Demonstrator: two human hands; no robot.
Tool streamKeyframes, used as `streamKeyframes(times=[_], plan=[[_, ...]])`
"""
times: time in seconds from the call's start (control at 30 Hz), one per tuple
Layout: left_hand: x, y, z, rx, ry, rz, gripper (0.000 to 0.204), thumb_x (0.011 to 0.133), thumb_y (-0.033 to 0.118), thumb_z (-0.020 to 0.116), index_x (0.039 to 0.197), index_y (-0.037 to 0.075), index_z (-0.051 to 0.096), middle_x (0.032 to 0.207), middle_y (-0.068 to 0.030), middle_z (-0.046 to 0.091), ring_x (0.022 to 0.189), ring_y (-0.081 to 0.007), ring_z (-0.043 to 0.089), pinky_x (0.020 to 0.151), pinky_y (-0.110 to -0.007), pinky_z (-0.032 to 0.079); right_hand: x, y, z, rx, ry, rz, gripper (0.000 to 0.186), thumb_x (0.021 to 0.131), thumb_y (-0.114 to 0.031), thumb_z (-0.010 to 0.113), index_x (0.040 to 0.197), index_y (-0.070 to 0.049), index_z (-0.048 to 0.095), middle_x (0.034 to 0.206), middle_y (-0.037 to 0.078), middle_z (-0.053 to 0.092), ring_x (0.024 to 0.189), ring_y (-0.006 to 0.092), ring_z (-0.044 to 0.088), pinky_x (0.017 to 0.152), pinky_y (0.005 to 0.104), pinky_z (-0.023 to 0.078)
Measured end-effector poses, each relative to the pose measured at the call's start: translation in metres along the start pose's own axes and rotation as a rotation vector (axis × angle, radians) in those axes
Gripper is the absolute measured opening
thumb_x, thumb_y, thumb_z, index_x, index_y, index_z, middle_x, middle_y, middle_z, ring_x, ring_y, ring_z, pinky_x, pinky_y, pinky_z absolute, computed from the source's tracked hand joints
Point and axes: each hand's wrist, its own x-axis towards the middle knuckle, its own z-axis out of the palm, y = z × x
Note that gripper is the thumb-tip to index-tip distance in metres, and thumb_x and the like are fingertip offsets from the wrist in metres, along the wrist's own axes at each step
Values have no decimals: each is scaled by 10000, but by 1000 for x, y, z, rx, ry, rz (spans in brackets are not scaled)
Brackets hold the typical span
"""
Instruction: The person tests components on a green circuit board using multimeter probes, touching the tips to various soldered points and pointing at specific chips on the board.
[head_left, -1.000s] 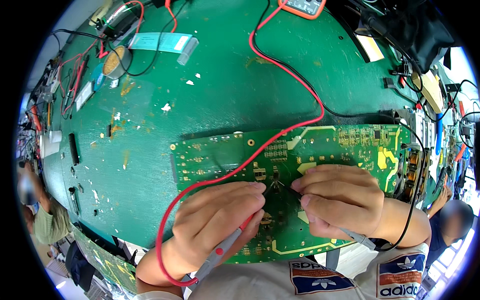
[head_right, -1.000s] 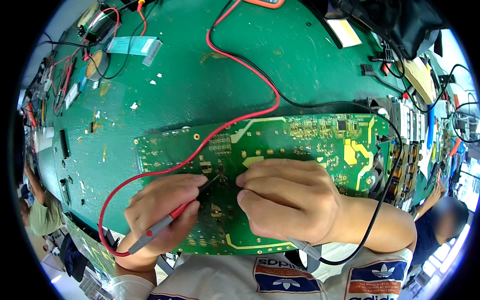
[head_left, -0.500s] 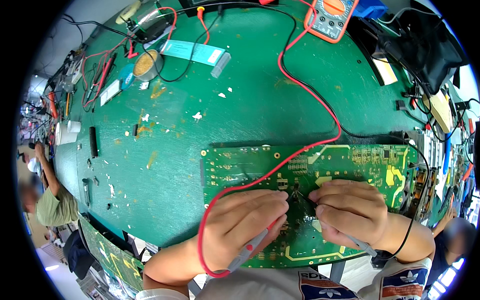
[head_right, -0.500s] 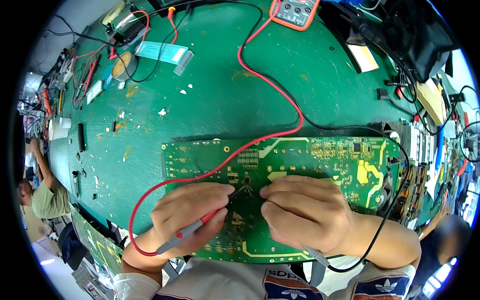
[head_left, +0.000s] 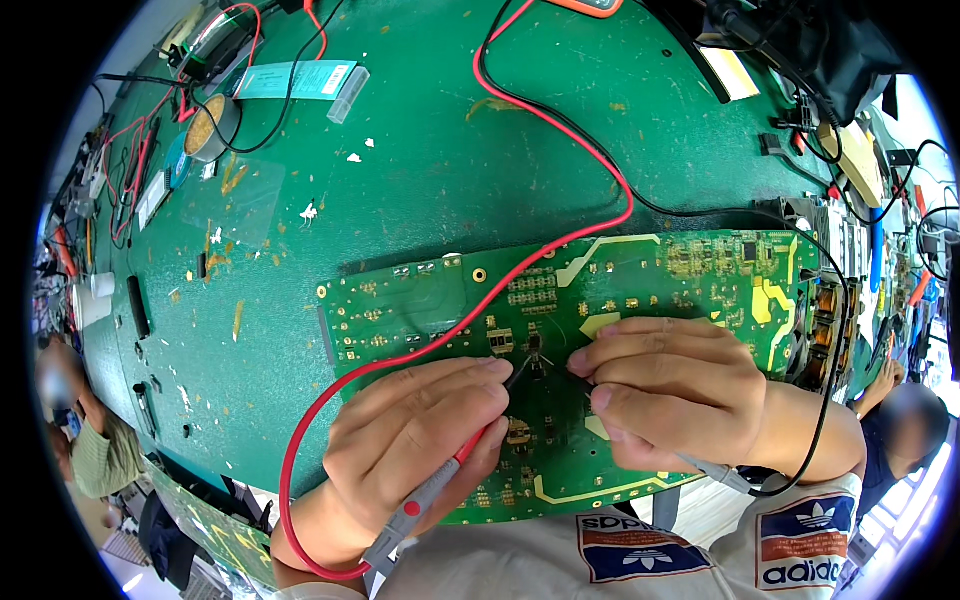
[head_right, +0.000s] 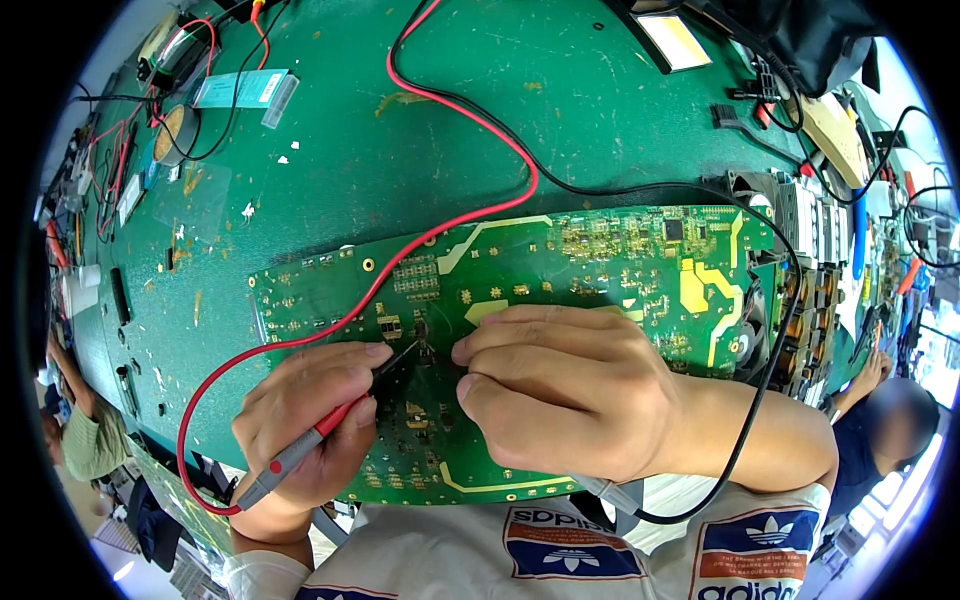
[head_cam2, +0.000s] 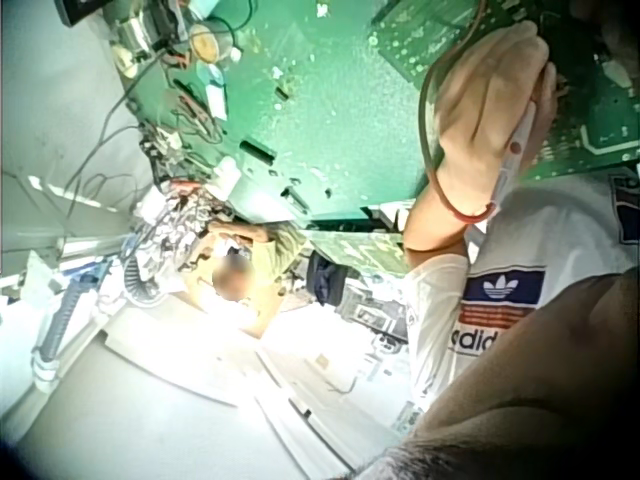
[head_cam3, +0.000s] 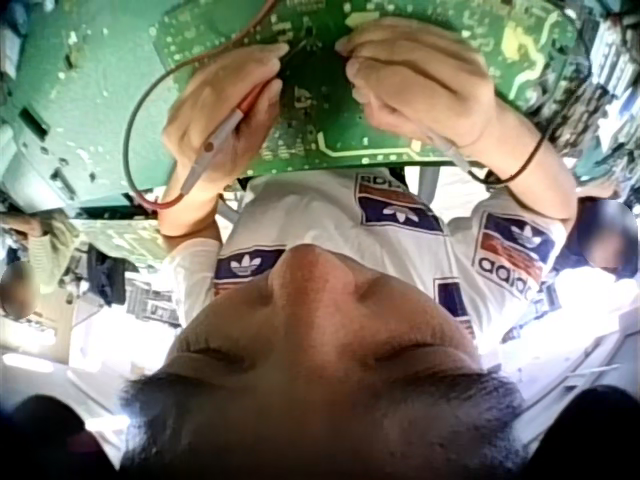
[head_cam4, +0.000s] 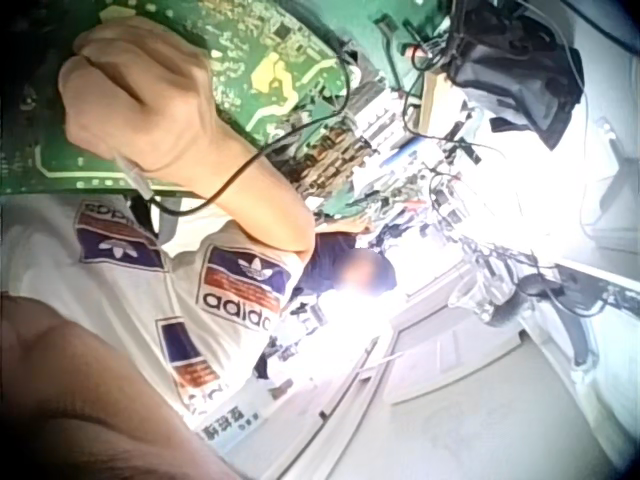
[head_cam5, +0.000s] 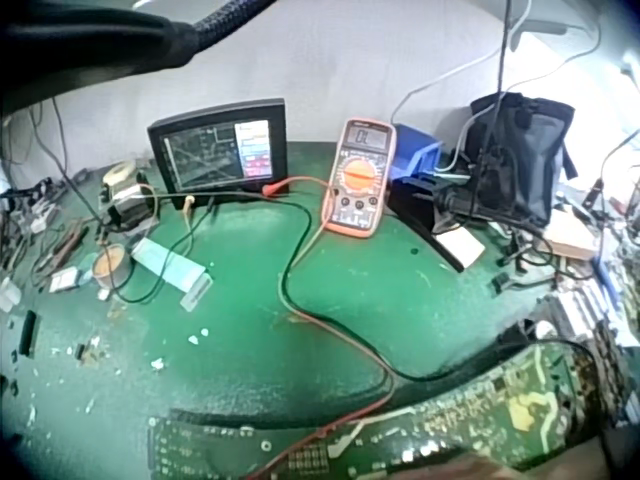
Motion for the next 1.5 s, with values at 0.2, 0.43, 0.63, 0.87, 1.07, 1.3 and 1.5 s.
streamKeyframes(times=[0.2, 0.43, 0.63, 0.87, 1.07, 1.3, 1.5], plan=[[0, -1, 0, -11, -3, -3, 363, 669, -129, 782, 1006, -64, 664, 957, -198, 733, 908, -348, 746, 777, -385, 632, 2, 0, 1, 3, 15, 3, 144, 731, 9, 719, 847, 64, 654, 823, 163, 662, 773, 317, 720, 736, 424, 640], [0, -2, 0, -9, 0, 3, 363, 673, -128, 781, 1010, -59, 664, 957, -195, 733, 907, -342, 746, 773, -380, 631, 2, 1, 2, 16, 29, 1, 155, 716, 25, 717, 850, 66, 653, 821, 162, 661, 773, 317, 721, 734, 424, 641], [-1, 3, 3, -31, 38, -71, 244, 759, -97, 722, 979, -11, 660, 949, -215, 746, 900, -350, 753, 790, -410, 606, 2, -1, 1, 22, 21, 15, 171, 706, 19, 727, 851, 66, 651, 824, 167, 666, 777, 319, 722, 737, 424, 639], [0, 2, 3, -16, 22, -65, 265, 752, -101, 732, 989, -7, 656, 959, -212, 746, 916, -346, 753, 793, -407, 607, 2, -1, 1, -2, 13, 30, 143, 705, 61, 685, 834, 21, 636, 805, 147, 688, 800, 320, 746, 775, 455, 633], [-1, -3, -1, -32, 15, -2, 384, 688, -125, 779, 1043, -32, 668, 978, -182, 736, 930, -327, 743, 788, -379, 617, 8, -3, -2, -1, -5, 31, 180, 675, 35, 743, 828, 53, 648, 805, 156, 655, 775, 321, 724, 725, 415, 642], [-3, -5, 1, -63, 28, 30, 388, 712, -151, 754, 1066, -32, 651, 966, -169, 732, 949, -351, 744, 791, -399, 614, 13, -10, -5, -56, -75, 78, 190, 663, 26, 755, 821, 35, 651, 807, 135, 651, 792, 323, 731, 727, 409, 644], [-4, -7, 0, -61, 17, 39, 379, 713, -143, 752, 1062, -34, 652, 971, -175, 732, 961, -349, 742, 794, -397, 614, 16, -11, -6, -79, -107, 91, 191, 666, 12, 763, 822, 33, 655, 816, 130, 656, 797, 316, 734, 740, 403, 643]])
